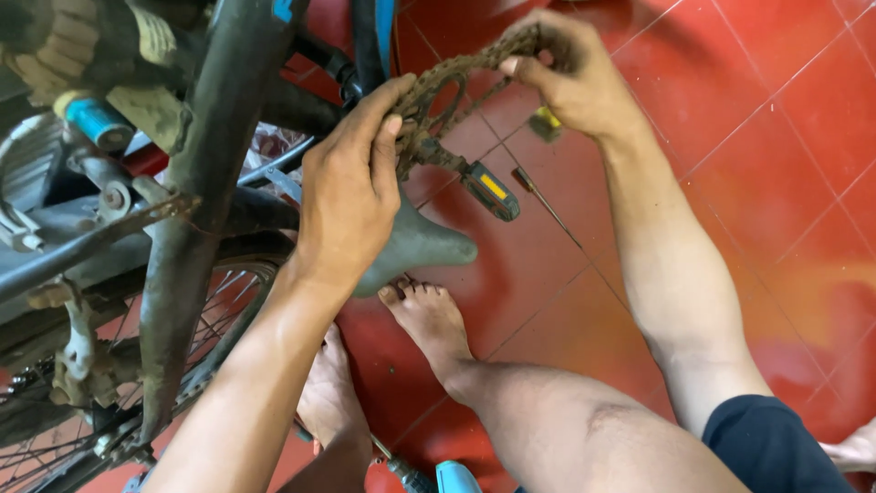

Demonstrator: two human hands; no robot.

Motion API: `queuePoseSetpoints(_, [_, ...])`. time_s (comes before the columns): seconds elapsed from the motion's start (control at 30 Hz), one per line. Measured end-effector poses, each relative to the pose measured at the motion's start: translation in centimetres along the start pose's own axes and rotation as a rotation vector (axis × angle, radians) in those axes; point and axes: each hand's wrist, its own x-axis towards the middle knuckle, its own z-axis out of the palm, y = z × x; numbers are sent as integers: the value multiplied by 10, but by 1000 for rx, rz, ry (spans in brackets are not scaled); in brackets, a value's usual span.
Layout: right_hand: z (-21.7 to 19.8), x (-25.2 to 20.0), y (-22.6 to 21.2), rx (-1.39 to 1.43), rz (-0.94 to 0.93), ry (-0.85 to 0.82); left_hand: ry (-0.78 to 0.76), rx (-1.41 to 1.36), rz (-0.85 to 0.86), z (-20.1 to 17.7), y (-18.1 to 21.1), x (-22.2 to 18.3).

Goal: Cleaning the chain and adjusting the derailleur of a bicycle using a brush and a screwdriver.

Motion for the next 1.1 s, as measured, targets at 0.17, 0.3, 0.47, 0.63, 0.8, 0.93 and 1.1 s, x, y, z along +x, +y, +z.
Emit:
queuePoseSetpoints(0.17, [14, 5, -6, 35, -52, 92, 3, 8, 5, 0, -1, 1])
queuePoseSetpoints(0.3, [24, 8, 12, -132, -208, 135, 5, 9, 8, 0, 0, 0])
queuePoseSetpoints(0.47, [32, 4, -17, -308, -181, 159, -8, 6, 4, -2, 1, 2])
queuePoseSetpoints(0.63, [46, -1, 0, -243, -161, 294, -52, 118, -52, -22, 1, -12])
queuePoseSetpoints(0.8, [40, -9, -3, -222, -39, 79, -257, 361, -219, -45, -3, -36])
queuePoseSetpoints(0.93, [40, -11, -11, -301, -66, 111, -518, 616, -547, -69, 34, -33])
queuePoseSetpoints(1.1, [47, -8, -5, -313, -84, 131, -238, 483, -342, -64, 19, -53])
